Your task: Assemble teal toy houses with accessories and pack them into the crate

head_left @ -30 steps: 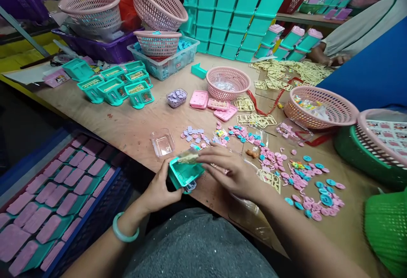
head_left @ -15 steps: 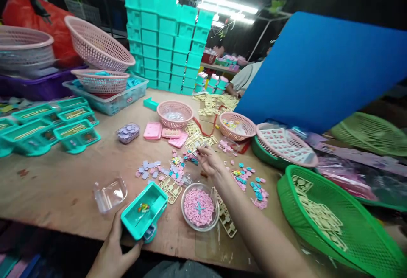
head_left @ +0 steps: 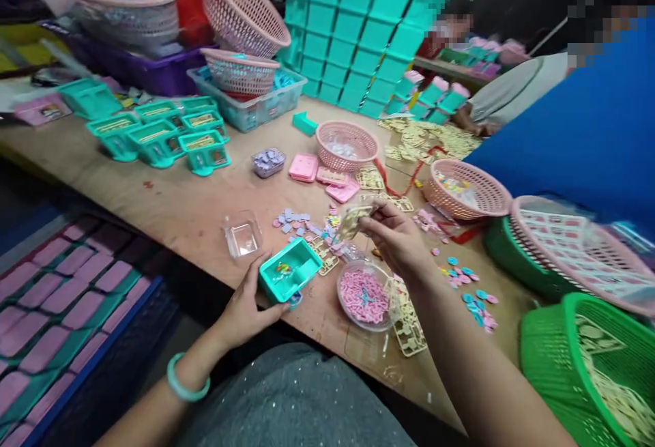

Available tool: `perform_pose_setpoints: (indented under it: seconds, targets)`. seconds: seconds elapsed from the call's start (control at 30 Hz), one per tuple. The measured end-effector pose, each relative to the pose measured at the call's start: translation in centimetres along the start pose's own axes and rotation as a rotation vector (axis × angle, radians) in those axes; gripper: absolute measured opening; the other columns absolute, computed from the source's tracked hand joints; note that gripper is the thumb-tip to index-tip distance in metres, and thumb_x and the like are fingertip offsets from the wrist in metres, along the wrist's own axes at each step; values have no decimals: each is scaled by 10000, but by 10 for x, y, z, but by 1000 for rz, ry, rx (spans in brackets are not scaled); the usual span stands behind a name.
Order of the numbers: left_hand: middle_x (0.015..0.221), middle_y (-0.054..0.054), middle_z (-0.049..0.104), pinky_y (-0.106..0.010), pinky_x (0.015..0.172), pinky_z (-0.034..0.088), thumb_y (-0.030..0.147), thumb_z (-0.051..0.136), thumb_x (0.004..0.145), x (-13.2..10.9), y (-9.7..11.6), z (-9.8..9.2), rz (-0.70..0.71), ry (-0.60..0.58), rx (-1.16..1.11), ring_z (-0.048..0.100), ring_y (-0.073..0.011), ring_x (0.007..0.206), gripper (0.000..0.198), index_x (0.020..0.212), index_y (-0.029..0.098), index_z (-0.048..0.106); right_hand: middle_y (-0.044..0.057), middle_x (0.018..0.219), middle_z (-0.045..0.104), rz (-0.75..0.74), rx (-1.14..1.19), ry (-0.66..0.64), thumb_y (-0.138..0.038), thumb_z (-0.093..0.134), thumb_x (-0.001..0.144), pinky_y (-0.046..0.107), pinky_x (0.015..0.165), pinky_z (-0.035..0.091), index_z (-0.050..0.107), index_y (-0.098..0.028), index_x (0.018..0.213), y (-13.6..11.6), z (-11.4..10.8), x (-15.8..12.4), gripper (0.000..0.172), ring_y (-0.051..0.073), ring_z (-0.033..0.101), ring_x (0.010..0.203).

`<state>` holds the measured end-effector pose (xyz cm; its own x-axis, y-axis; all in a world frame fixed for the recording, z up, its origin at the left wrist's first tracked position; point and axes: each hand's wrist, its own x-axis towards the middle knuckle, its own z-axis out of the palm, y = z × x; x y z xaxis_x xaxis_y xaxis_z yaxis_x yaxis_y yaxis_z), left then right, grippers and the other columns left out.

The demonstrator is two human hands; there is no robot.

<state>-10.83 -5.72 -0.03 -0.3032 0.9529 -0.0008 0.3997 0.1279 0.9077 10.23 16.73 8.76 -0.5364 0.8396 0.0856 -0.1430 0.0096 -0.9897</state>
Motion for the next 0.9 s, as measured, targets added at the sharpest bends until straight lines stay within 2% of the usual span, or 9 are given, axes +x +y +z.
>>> perform_pose_setpoints:
  seconds: [0.1,0.17,0.3,0.37,0.47,0.53,0.7,0.77,0.9]
  targets:
    - [1438,-155,567,-515,1158,405,358,789,754,0,4,1,-17,-6,-3,530,-321,1364,807,1440,209,389,10,938,703,-42,-179,-265,-367,761,834,332,829,563,703,-239,1026,-2,39,-15,238,150,656,869]
    - [1422,-142,587,-507,1147,423,308,783,755,0,6,0,-6,-3,-18,547,-314,1347,781,1431,211,404,16,938,704,-20,-215,-333,-385,749,848,335,822,558,707,-230,1038,3,58,-18,249,150,654,864]
    - [1529,-149,503,-513,1174,403,258,779,757,-5,11,-9,46,-11,-26,478,-323,1422,892,1525,233,326,8,909,720,142,-59,-240,-412,810,780,321,767,571,685,-231,1087,19,72,-16,378,145,667,793]
    - [1585,-142,438,-527,1209,357,276,807,745,-10,19,-16,106,51,-12,412,-331,1470,949,1551,258,306,3,888,729,228,34,-182,-412,839,746,305,712,575,670,-235,1118,21,72,-17,445,140,669,741]
    - [1532,-121,509,-495,1213,372,303,774,815,-10,43,-23,174,234,-177,476,-304,1429,741,1475,269,440,3,873,738,297,109,-133,-397,853,735,271,639,562,672,-241,1129,15,72,-26,460,134,668,701]
    - [1479,-116,564,-456,1169,442,320,714,879,-1,64,-21,140,275,-413,543,-281,1372,596,1428,260,490,2,863,737,302,140,-115,-390,853,739,262,625,558,676,-244,1135,8,76,-37,457,131,669,692]
    - [1325,-138,681,-464,1008,567,445,675,896,19,106,4,-168,-149,-839,633,-327,1251,525,1353,196,602,6,873,733,212,66,-187,-423,771,826,278,641,569,675,-250,1169,-12,73,-67,396,129,666,703]
    - [1208,-133,735,-473,936,595,491,671,887,15,108,16,-257,-215,-894,687,-328,1145,502,1290,191,654,23,914,739,123,-103,-167,-431,714,872,307,695,580,677,-253,1202,-15,52,-73,376,141,679,760]
    - [1127,-97,767,-484,950,574,534,701,857,-4,90,29,-317,-423,-809,719,-293,1052,433,1162,228,728,68,974,750,-41,-631,120,-407,662,884,380,791,566,731,-219,1072,-3,-17,-61,275,185,687,835]
